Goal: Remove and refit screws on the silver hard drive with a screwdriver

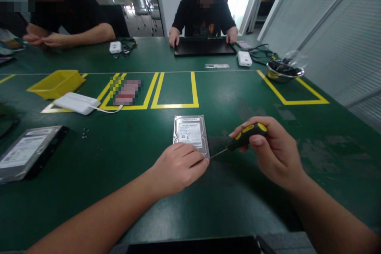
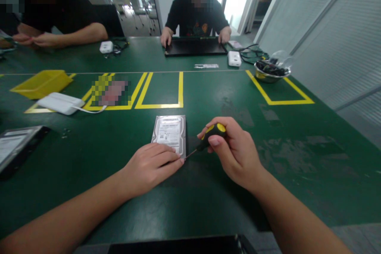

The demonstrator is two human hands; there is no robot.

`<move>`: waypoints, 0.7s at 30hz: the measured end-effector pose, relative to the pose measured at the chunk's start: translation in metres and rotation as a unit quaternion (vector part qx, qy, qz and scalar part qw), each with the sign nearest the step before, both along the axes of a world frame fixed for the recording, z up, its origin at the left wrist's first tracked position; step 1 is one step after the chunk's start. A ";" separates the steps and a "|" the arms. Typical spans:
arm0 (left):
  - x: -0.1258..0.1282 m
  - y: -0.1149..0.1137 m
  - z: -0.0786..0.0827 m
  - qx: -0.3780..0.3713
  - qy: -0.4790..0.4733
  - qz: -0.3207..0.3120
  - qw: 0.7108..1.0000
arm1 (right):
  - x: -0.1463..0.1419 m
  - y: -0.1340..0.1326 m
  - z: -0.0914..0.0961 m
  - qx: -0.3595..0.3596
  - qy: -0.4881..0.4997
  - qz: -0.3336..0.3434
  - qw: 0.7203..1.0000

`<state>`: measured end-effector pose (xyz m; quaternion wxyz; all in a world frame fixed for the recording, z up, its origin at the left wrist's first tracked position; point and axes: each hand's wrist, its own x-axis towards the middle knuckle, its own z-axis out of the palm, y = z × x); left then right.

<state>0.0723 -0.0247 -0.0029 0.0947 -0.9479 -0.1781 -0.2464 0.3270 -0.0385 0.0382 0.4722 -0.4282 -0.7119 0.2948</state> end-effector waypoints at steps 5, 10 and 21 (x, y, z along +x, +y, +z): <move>0.000 0.000 0.000 0.003 0.003 0.004 1.000 | 0.000 -0.004 0.007 0.029 -0.057 0.009 0.998; 0.000 0.000 -0.002 0.000 0.002 0.003 1.000 | -0.002 -0.006 0.021 0.070 -0.167 0.032 0.983; 0.000 -0.002 -0.004 -0.012 0.002 0.008 1.000 | -0.023 -0.004 0.060 0.112 -0.294 0.014 0.949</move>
